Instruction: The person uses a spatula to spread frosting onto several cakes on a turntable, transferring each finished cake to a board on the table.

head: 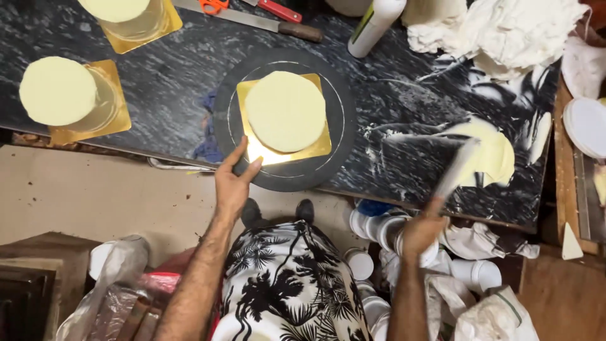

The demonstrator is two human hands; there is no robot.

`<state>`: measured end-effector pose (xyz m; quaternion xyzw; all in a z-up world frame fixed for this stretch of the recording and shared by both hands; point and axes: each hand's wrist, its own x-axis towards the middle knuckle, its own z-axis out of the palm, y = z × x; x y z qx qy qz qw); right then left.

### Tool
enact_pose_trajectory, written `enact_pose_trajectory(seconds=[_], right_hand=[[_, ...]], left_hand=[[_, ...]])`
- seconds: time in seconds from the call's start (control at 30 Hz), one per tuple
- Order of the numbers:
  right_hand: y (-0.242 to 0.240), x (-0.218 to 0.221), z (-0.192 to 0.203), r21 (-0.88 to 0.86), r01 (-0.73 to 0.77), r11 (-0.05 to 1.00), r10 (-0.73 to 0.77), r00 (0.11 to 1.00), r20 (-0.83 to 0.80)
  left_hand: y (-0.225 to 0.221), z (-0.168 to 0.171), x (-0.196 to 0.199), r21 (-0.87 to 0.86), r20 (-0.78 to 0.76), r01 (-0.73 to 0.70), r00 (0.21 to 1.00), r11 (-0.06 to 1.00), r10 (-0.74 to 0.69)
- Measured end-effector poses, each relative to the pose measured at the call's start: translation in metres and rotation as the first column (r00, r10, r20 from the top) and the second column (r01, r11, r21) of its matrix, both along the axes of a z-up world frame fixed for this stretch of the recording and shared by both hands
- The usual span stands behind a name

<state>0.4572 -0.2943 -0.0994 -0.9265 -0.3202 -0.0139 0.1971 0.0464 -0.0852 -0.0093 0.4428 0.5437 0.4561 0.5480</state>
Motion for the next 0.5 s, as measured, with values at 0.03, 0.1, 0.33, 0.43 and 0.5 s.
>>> enact_pose_trajectory(seconds=[0.03,0.1,0.33,0.43,0.5], right_hand=[[0.006,-0.019,-0.014,0.012,0.099,0.995,-0.096,0.986,-0.133],[0.027,-0.06,-0.032,0.009,0.283,0.959,-0.257,0.883,-0.393],[0.001,-0.041,-0.016,0.336,0.073,0.939,0.256,0.504,-0.825],[-0.027,-0.036,-0.025,0.092,0.411,0.907,0.163,-0.14,-0.977],[-0.041,-0.047,-0.022,-0.022,0.358,0.933,0.05,-0.19,-0.98]], left_hand=[[-0.001,0.0,0.001,-0.001,0.001,-0.005,1.0,1.0,0.005],[0.0,-0.002,0.005,0.004,-0.011,-0.025,1.0,1.0,0.025],[0.001,-0.002,0.007,0.015,-0.016,-0.07,0.997,0.997,0.07],[-0.003,-0.001,0.002,0.066,-0.078,-0.049,0.996,0.997,0.054],[-0.005,0.002,0.004,0.07,-0.127,-0.034,0.991,0.997,0.043]])
